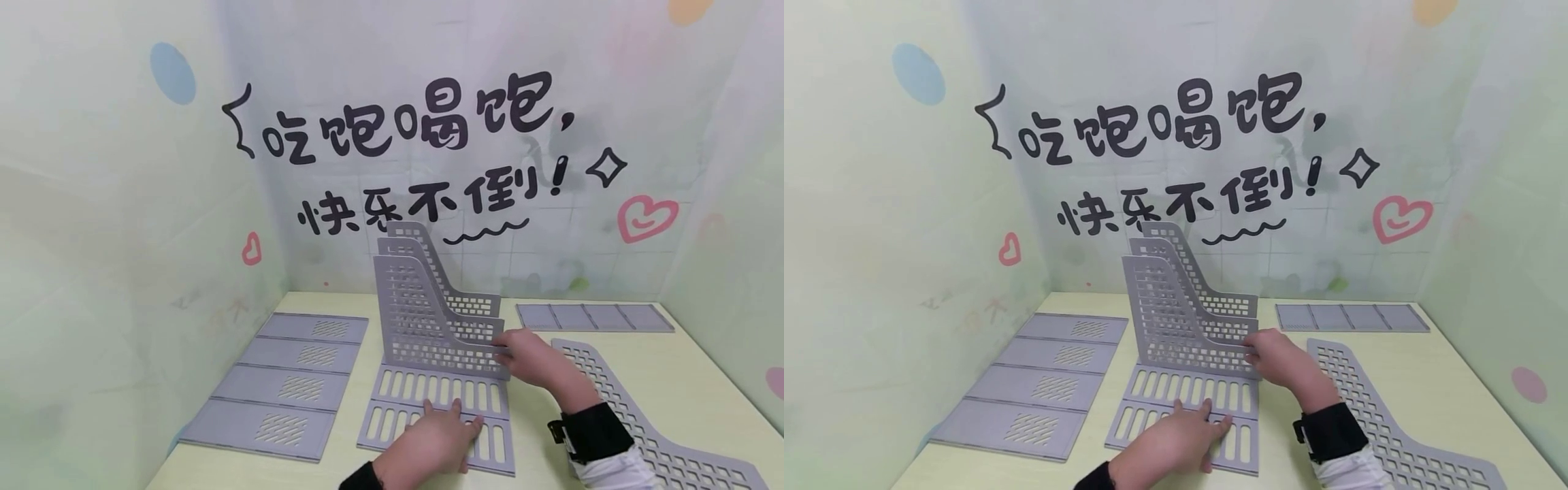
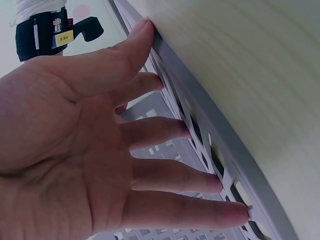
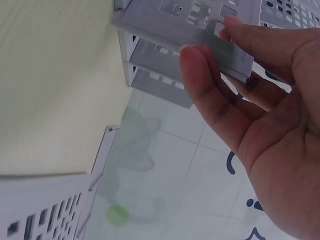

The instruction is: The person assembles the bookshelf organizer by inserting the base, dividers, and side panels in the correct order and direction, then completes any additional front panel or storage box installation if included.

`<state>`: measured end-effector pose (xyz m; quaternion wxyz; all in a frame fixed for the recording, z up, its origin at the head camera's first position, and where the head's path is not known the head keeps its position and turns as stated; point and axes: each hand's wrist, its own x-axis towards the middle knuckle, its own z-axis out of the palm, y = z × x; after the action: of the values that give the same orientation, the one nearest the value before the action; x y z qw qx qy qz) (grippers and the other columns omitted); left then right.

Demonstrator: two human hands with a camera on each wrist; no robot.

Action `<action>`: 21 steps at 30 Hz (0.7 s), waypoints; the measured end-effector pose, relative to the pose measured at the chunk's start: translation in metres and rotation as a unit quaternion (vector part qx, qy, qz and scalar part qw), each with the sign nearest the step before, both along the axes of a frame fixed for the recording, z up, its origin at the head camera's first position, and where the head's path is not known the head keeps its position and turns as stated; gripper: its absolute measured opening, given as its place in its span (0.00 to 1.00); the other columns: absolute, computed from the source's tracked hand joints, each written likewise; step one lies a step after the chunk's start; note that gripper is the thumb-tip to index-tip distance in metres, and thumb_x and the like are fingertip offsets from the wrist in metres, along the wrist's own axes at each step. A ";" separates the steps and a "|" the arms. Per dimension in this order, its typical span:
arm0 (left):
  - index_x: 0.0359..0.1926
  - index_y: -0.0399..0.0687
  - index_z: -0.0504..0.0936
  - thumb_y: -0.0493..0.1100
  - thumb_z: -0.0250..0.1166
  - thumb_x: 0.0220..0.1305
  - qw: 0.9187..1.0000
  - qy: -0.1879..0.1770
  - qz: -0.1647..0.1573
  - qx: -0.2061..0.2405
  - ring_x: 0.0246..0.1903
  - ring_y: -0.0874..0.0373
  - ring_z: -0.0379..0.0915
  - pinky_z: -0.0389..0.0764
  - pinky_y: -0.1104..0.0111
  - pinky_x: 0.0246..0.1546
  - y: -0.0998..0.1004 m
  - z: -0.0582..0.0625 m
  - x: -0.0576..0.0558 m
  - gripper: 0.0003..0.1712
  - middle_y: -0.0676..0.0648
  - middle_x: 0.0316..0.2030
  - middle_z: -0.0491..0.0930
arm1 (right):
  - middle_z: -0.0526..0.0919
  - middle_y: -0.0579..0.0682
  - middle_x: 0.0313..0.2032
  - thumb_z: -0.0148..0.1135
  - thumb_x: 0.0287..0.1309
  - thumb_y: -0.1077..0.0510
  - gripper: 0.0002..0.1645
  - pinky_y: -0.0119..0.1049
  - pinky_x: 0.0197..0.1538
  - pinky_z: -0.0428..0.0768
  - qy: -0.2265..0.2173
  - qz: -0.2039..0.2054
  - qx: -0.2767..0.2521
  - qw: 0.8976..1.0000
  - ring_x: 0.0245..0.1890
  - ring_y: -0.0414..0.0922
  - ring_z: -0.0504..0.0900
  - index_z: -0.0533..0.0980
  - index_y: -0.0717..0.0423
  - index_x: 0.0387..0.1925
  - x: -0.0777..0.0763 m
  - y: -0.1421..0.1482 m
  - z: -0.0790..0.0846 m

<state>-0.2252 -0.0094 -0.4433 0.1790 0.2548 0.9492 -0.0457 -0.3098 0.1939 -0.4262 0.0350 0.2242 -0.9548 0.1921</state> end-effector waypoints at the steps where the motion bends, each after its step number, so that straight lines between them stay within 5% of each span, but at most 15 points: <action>1: 0.77 0.76 0.71 0.55 0.76 0.61 1.000 0.005 -0.009 -0.003 0.74 0.40 0.71 0.78 0.35 0.67 0.000 0.000 0.000 0.44 0.48 0.79 0.69 | 0.91 0.57 0.42 0.68 0.66 0.68 0.10 0.49 0.48 0.89 0.000 0.005 -0.001 1.000 0.45 0.54 0.91 0.87 0.64 0.48 0.000 -0.001 0.000; 4: 0.78 0.73 0.70 0.54 0.76 0.62 0.999 0.017 -0.031 -0.011 0.72 0.48 0.75 0.69 0.40 0.76 -0.002 0.000 0.000 0.44 0.46 0.78 0.70 | 0.91 0.54 0.40 0.67 0.67 0.68 0.09 0.46 0.45 0.89 0.004 0.019 0.006 1.000 0.42 0.50 0.90 0.87 0.62 0.46 0.000 -0.006 0.001; 9: 0.78 0.74 0.70 0.53 0.76 0.63 1.000 0.012 -0.028 -0.007 0.72 0.44 0.74 0.69 0.40 0.76 -0.003 -0.001 0.003 0.44 0.46 0.79 0.69 | 0.91 0.57 0.46 0.67 0.66 0.68 0.12 0.49 0.50 0.89 -0.006 0.013 0.001 1.000 0.48 0.54 0.90 0.85 0.63 0.51 0.003 -0.006 -0.001; 16: 0.76 0.81 0.71 0.51 0.76 0.63 0.999 -0.012 0.034 0.033 0.73 0.24 0.66 0.83 0.30 0.51 -0.003 -0.005 0.008 0.43 0.49 0.80 0.66 | 0.89 0.58 0.48 0.68 0.67 0.66 0.20 0.45 0.45 0.88 -0.070 0.012 -0.061 0.996 0.44 0.51 0.89 0.81 0.67 0.59 0.002 0.024 0.002; 21: 0.77 0.83 0.69 0.50 0.74 0.64 0.997 -0.024 0.060 0.040 0.76 0.24 0.61 0.80 0.28 0.56 -0.003 -0.006 0.011 0.43 0.51 0.82 0.62 | 0.87 0.62 0.41 0.70 0.63 0.66 0.23 0.49 0.43 0.87 -0.069 -0.036 -0.053 0.996 0.40 0.54 0.87 0.79 0.74 0.56 0.001 0.075 0.008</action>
<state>-0.2145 -0.0128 -0.4489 0.1935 0.2056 0.9593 0.0091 -0.3091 0.2686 -0.4182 -0.0125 0.1737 -0.9508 0.2563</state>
